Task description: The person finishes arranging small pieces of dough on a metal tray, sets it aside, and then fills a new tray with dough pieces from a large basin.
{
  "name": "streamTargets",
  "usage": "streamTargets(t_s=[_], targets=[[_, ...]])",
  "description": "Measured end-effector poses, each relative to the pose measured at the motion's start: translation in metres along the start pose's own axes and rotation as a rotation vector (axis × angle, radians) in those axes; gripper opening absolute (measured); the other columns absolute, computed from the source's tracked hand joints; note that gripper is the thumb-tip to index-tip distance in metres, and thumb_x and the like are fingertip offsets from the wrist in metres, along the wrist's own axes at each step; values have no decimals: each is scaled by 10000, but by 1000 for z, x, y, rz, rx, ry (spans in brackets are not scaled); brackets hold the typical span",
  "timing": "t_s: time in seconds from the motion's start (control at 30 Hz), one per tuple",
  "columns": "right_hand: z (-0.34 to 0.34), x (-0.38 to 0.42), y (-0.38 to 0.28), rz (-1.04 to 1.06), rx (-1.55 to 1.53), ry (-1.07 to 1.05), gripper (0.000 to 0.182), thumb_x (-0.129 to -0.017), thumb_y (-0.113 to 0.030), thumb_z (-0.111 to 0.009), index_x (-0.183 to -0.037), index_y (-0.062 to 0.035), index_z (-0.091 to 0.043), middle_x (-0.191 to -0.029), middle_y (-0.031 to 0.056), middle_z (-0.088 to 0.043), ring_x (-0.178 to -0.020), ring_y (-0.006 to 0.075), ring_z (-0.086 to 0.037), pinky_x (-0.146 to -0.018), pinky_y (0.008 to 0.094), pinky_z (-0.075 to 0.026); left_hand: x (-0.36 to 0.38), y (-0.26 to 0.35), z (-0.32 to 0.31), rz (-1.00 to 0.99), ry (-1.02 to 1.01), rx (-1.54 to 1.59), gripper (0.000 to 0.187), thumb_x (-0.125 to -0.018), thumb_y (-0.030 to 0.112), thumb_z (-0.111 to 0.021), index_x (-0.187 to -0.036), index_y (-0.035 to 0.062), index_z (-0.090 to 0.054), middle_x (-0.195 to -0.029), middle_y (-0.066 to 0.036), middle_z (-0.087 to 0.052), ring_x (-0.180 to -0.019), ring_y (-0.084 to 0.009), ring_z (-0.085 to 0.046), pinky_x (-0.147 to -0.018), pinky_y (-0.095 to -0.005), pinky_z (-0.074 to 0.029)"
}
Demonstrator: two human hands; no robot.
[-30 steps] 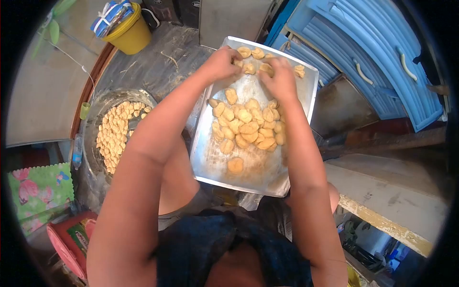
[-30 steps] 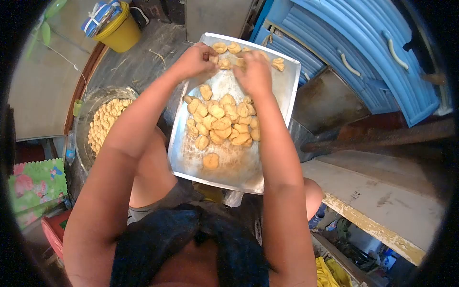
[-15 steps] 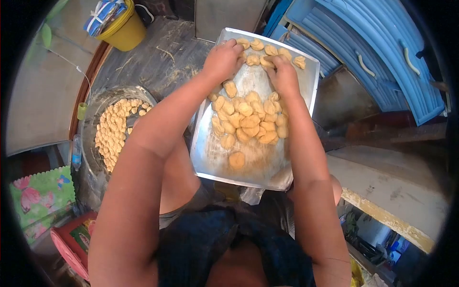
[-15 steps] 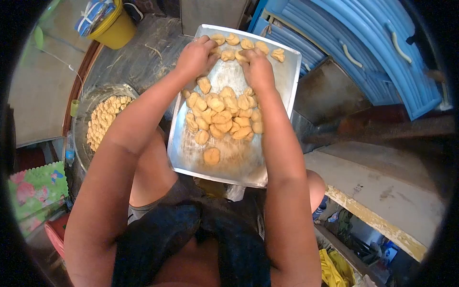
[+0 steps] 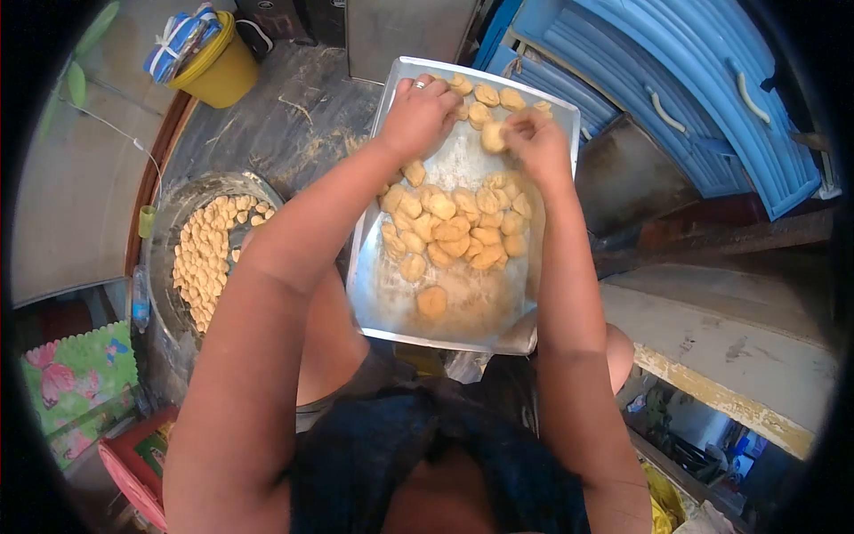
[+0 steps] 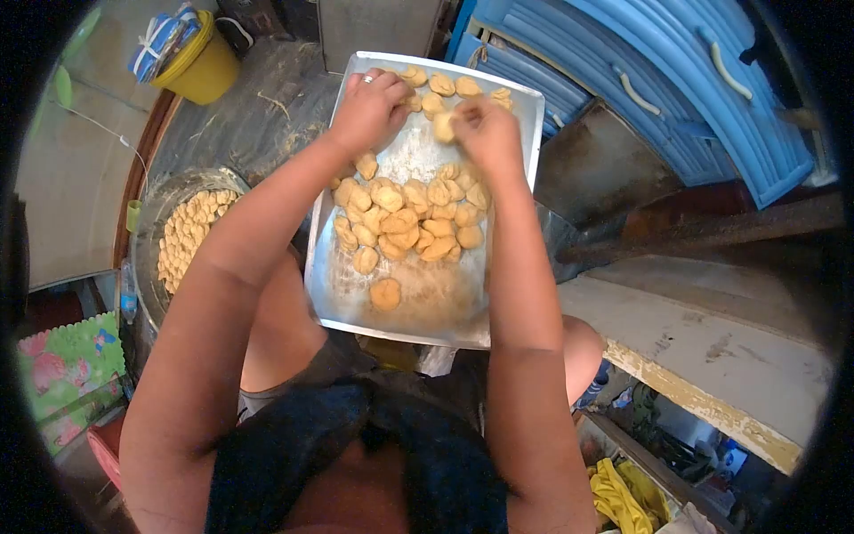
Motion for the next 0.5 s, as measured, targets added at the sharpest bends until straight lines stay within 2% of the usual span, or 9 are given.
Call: streamTargets(t_s=[0.07,0.1,0.2,0.27,0.3,0.37,0.4,0.43,0.5], targets=[[28,-6,-7,170,271,319,184,-740,-147,-662,-878,-26,-674,-826,158,-655,-763,277,-633,-714,349,-493,-1,11,14,-44,153,11,218,-762,198,-640,-969,130,-650,-934,-22,-600,-993,-233,-522,-879,-387,-339],[28,-4,1,163,268,323,184,-740,-147,-662,-878,-26,-674,-826,158,-655,-763,277,-633,-714,349,-493,-1,16,13,-48,147,13,218,-762,198,-640,-969,130,-650,-934,-22,-600,-993,-233,-522,-879,-387,-339],[27,7,-22,372,514,344,206,-753,-156,-669,-912,-26,-674,-864,166,-656,-799,282,-628,-738,338,-486,-7,37,7,-206,105,45,277,-747,201,-649,-1012,123,-634,-973,-24,-594,-1007,-226,-510,-871,-384,-343],[19,14,0,92,217,4,190,-759,-151,-666,-898,-21,-680,-864,169,-651,-809,277,-617,-755,328,-478,-14,35,-11,-156,-28,3,271,-741,198,-650,-999,117,-639,-973,-32,-589,-1013,-223,-510,-878,-393,-336],[19,21,0,93,221,3,190,-759,-151,-666,-898,-21,-680,-864,169,-651,-809,277,-617,-755,328,-478,-16,38,-11,-154,-23,5,271,-741,198,-650,-999,117,-639,-973,-32,-589,-1013,-223,-510,-878,-393,-336],[-13,40,-3,202,293,-317,196,-760,-147,-667,-907,-17,-680,-836,156,-647,-774,232,-612,-739,313,-478,-21,38,-16,-78,-85,-8,254,-737,201,-657,-975,115,-643,-949,-28,-586,-1011,-220,-513,-882,-395,-330],[-9,40,9,-16,182,-342,202,-769,-138,-678,-920,-3,-672,-819,111,-651,-750,168,-605,-717,288,-480,-21,43,-16,-84,-83,-12,254,-737,201,-657,-975,115,-643,-949,-28,-586,-1011,-220,-513,-882,-395,-330],[-4,36,8,-4,181,-337,202,-769,-138,-678,-920,-3,-672,-819,111,-651,-750,168,-605,-717,288,-480,-22,48,-12,-82,-45,-7,232,-739,205,-660,-951,113,-647,-933,-22,-586,-1004,-218,-516,-879,-392,-329],[34,24,14,-24,-81,-39,194,-780,-124,-684,-923,6,-667,-823,82,-664,-734,135,-609,-685,274,-485,-24,50,-10,-78,-7,-12,210,-741,209,-662,-926,111,-651,-916,-16,-586,-997,-215,-520,-876,-389,-328]])
Point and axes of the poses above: each hand's wrist, its own x-axis away from the middle knuckle, its own z-axis out of the back of the hand, y = z × x, the point moved 9 cm from there along -x, towards the middle knuckle
